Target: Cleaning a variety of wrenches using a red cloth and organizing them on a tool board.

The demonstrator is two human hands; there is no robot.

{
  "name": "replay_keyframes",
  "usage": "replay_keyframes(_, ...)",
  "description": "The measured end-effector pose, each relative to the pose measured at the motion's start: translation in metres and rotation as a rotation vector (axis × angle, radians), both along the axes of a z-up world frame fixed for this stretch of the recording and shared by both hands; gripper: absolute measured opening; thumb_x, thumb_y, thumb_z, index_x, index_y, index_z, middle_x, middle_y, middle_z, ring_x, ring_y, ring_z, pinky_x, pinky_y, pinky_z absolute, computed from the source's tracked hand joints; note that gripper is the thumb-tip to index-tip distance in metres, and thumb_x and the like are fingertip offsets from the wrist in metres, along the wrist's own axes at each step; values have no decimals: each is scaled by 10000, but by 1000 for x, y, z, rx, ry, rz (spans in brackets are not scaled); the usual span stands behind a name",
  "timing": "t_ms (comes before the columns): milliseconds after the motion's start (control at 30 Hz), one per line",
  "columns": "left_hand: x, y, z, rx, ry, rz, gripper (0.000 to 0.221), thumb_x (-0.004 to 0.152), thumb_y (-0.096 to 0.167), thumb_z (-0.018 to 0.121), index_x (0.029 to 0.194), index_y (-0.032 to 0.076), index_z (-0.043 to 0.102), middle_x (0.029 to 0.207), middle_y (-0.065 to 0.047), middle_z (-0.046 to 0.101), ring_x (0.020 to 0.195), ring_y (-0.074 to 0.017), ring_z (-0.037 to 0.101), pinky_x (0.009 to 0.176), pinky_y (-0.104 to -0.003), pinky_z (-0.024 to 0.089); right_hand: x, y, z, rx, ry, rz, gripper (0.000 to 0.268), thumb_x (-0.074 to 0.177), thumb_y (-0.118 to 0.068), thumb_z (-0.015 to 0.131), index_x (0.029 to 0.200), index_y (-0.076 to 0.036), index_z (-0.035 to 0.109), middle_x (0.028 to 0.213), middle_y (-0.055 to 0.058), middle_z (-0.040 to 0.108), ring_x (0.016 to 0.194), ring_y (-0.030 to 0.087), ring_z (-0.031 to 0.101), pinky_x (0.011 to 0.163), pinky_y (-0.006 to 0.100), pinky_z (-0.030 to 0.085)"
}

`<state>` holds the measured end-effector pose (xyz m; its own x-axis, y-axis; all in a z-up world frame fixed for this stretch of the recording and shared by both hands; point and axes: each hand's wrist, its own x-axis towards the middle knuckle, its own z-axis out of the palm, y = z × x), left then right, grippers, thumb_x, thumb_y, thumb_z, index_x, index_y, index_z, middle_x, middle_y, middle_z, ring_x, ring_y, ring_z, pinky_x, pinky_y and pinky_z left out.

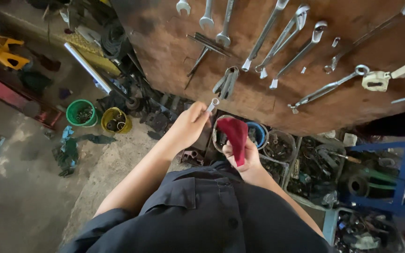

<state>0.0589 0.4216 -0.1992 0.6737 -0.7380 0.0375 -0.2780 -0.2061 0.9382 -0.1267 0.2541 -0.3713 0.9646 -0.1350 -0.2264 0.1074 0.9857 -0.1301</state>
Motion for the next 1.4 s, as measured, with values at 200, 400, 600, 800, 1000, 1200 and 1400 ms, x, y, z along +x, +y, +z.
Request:
replay_keyframes(200,-9,9,10,33,41,-194,108,1007,122,528,1043,46,595,769,-88,703,746,-231,676,697,-358,500,26,9,102,-316,118,-157,376,892,-10,623,1257,-95,652,1141,83,762,883,180,704,614,294,542)
replay_keyframes(400,-20,11,7,34,-84,-231,99,975,99,547,1025,33,601,819,-187,670,803,-376,681,699,-450,508,30,3,85,-739,188,-164,282,971,-23,644,1249,-8,686,1032,87,748,778,153,686,690,281,557)
replay_keyframes(600,-19,17,2,290,-300,-297,171,915,65,512,1048,22,610,887,-232,679,869,-439,672,742,-529,505,29,8,117,-1704,359,-98,238,888,32,667,1123,6,701,955,85,718,849,149,686,772,275,549)
replay_keyframes(800,-15,18,-3,300,-496,-400,221,834,76,565,1034,27,649,913,-218,706,876,-443,672,722,-533,512,27,17,101,-1883,369,-109,302,820,58,670,1119,20,644,983,99,694,898,170,700,805,297,557)
replay_keyframes(1000,-22,8,-12,18,102,-211,238,908,93,588,1119,29,678,937,-201,727,865,-351,753,790,-404,573,34,36,94,-1454,473,-393,224,959,30,580,1173,-9,633,1022,62,703,908,112,667,836,266,544)
replay_keyframes(1200,22,22,-17,247,-145,-374,201,897,76,595,1040,65,735,909,-207,723,823,-370,712,735,-435,551,35,36,117,-1886,445,-105,249,865,5,641,1111,-12,670,943,131,706,822,209,694,743,330,572)
replay_keyframes(1400,25,24,-37,575,-396,-831,250,694,56,647,921,83,747,852,-214,711,832,-412,690,710,-499,537,34,50,103,-2123,248,356,263,798,-26,714,1061,-28,703,951,188,726,828,315,723,744,388,584)
